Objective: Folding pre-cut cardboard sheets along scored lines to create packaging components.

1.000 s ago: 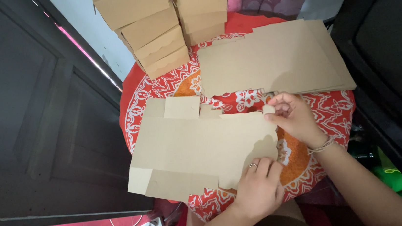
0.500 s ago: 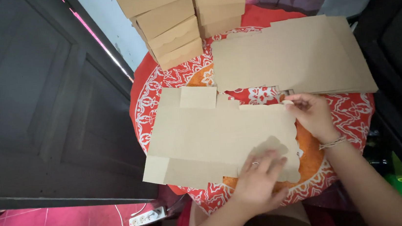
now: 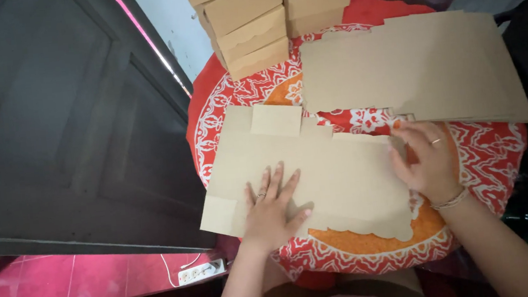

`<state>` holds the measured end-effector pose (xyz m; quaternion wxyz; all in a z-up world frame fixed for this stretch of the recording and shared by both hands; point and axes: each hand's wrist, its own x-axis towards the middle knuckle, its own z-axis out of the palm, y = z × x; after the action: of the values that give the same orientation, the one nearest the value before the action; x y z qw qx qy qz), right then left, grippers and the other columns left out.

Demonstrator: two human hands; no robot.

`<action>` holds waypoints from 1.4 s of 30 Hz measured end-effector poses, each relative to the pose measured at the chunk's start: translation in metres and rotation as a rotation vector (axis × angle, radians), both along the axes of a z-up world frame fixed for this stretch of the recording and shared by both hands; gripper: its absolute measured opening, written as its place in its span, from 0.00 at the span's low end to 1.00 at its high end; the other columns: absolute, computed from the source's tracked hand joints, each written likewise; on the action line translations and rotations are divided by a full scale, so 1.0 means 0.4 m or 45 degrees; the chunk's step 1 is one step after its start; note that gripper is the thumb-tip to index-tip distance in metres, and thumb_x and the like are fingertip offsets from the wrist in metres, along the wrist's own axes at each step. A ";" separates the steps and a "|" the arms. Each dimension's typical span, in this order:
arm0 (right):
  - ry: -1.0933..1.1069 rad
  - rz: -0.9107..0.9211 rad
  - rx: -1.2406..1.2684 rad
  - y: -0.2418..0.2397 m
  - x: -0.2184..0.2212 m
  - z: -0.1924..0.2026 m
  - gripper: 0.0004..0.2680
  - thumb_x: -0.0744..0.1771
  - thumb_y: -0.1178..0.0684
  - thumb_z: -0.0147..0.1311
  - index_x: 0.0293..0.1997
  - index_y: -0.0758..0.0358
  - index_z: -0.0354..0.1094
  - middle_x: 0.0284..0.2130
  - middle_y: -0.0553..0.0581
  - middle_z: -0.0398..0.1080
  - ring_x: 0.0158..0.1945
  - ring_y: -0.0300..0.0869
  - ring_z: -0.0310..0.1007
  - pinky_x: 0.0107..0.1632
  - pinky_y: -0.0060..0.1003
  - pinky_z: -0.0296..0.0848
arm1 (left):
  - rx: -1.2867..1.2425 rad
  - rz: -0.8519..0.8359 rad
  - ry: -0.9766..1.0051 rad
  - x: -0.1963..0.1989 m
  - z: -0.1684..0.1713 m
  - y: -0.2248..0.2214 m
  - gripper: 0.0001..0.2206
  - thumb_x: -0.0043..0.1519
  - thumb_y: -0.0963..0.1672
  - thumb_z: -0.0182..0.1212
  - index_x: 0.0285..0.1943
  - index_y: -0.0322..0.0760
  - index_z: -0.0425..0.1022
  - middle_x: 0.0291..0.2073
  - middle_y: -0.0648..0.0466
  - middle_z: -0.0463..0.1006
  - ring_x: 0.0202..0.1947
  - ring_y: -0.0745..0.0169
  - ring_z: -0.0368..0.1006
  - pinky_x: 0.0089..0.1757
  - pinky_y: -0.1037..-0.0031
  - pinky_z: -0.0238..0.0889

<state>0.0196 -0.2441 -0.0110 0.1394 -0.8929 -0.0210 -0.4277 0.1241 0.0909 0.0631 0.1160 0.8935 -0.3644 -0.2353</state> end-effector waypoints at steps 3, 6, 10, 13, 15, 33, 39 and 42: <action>0.190 0.313 -0.039 0.022 0.018 -0.052 0.13 0.63 0.50 0.61 0.52 0.59 0.76 0.50 0.60 0.75 0.56 0.55 0.75 0.57 0.50 0.73 | 0.089 0.047 -0.041 0.032 0.014 0.018 0.36 0.66 0.60 0.46 0.83 0.63 0.39 0.82 0.51 0.34 0.80 0.46 0.28 0.68 0.36 0.20; 0.541 0.257 -0.081 0.087 0.021 0.057 0.20 0.64 0.45 0.59 0.60 0.62 0.72 0.57 0.67 0.73 0.63 0.61 0.70 0.63 0.54 0.68 | 0.135 0.143 -0.076 0.070 0.007 0.041 0.35 0.65 0.62 0.41 0.82 0.65 0.37 0.82 0.52 0.33 0.80 0.49 0.28 0.69 0.37 0.20; 0.978 0.000 -0.246 0.067 0.020 -0.027 0.33 0.64 0.32 0.49 0.78 0.53 0.47 0.73 0.67 0.52 0.75 0.63 0.49 0.70 0.64 0.50 | 0.132 0.285 -0.108 0.117 -0.002 0.077 0.35 0.65 0.61 0.43 0.82 0.66 0.39 0.82 0.54 0.32 0.81 0.50 0.27 0.69 0.37 0.24; 1.069 -0.103 -0.266 0.104 0.015 -0.016 0.37 0.64 0.30 0.47 0.80 0.56 0.39 0.75 0.71 0.44 0.76 0.66 0.42 0.71 0.67 0.44 | 0.075 0.446 -0.128 0.138 -0.020 0.094 0.37 0.63 0.64 0.42 0.82 0.64 0.40 0.82 0.53 0.32 0.81 0.52 0.27 0.69 0.38 0.29; 1.148 -0.184 -0.172 0.149 0.007 0.026 0.37 0.65 0.29 0.45 0.81 0.57 0.37 0.74 0.75 0.43 0.76 0.69 0.40 0.68 0.72 0.47 | 0.058 0.543 -0.119 0.140 -0.022 0.091 0.41 0.61 0.66 0.44 0.82 0.61 0.41 0.82 0.52 0.33 0.81 0.52 0.28 0.69 0.40 0.34; 0.552 -0.438 0.252 0.230 -0.372 -0.084 0.25 0.61 0.44 0.61 0.65 0.58 0.66 0.63 0.61 0.70 0.66 0.51 0.70 0.70 0.47 0.62 | -0.521 0.955 0.189 0.078 -0.043 0.218 0.37 0.51 0.48 0.62 0.75 0.54 0.62 0.47 0.54 0.86 0.46 0.52 0.81 0.48 0.69 0.69; 0.124 -0.524 1.198 0.287 -0.471 -0.189 0.22 0.60 0.66 0.62 0.62 0.74 0.67 0.57 0.67 0.63 0.44 0.48 0.77 0.50 0.37 0.79 | -0.624 0.816 0.392 0.023 -0.061 0.237 0.26 0.56 0.47 0.66 0.66 0.49 0.72 0.52 0.61 0.88 0.55 0.67 0.82 0.52 0.76 0.69; -0.065 -0.344 1.568 0.192 -0.536 -0.403 0.26 0.63 0.72 0.52 0.72 0.73 0.56 0.55 0.69 0.68 0.46 0.48 0.74 0.54 0.34 0.70 | -0.826 0.654 0.262 0.019 -0.143 0.260 0.26 0.57 0.45 0.66 0.66 0.45 0.69 0.53 0.57 0.86 0.55 0.65 0.82 0.53 0.75 0.69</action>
<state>-0.1950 -0.1671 -0.1721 0.5721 -0.6330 0.3388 -0.3965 0.1319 0.1948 0.0060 0.4818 0.8443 -0.1718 -0.1597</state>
